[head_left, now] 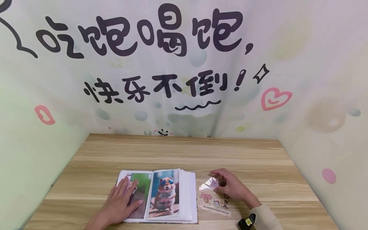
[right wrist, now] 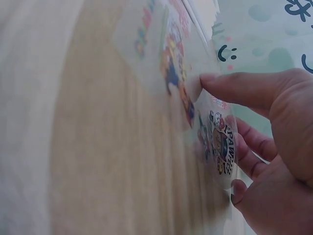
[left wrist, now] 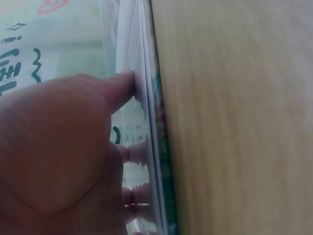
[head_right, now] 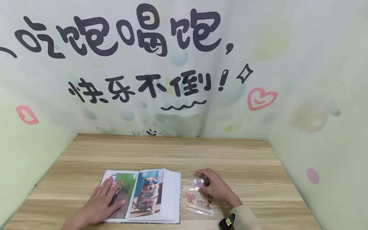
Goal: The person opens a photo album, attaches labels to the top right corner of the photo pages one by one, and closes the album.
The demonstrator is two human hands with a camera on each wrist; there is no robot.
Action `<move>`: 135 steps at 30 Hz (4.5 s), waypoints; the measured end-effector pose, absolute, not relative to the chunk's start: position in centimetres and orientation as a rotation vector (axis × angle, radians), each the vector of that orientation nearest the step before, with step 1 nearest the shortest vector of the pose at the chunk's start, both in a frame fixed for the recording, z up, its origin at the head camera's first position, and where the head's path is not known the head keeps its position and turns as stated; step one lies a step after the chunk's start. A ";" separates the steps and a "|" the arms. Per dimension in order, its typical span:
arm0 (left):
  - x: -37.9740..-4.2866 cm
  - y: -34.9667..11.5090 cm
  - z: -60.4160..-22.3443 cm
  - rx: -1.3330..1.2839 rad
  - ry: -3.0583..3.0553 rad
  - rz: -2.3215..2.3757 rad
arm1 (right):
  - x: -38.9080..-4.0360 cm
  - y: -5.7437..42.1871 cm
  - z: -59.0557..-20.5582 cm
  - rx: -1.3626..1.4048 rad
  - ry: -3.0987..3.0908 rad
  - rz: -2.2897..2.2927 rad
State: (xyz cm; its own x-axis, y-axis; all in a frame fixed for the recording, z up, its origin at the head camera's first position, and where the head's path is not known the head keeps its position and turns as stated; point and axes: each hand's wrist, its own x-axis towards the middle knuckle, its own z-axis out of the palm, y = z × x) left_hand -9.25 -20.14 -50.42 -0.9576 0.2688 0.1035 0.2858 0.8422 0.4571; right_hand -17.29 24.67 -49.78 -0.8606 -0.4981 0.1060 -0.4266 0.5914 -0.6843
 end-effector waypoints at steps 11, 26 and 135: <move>-9.3 -20.0 -49.8 -0.429 -3.037 -0.708 | -17.4 24.8 -49.9 -0.738 2.670 -1.170; -9.2 -19.7 -49.4 -0.412 -3.079 -0.673 | -17.3 25.0 -49.4 -0.688 2.682 -1.261; -12.0 -5.2 -43.0 -0.515 -2.518 -2.332 | -14.5 17.8 -43.8 -1.036 2.244 -1.671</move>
State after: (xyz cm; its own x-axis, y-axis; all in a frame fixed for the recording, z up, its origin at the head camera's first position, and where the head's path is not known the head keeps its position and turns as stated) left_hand -12.02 -5.17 -43.03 -0.9033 0.4270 -0.0406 -0.0077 0.0784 0.9969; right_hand -14.51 17.83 -43.83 -0.7478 -0.6072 0.2685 -0.4312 0.1367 -0.8918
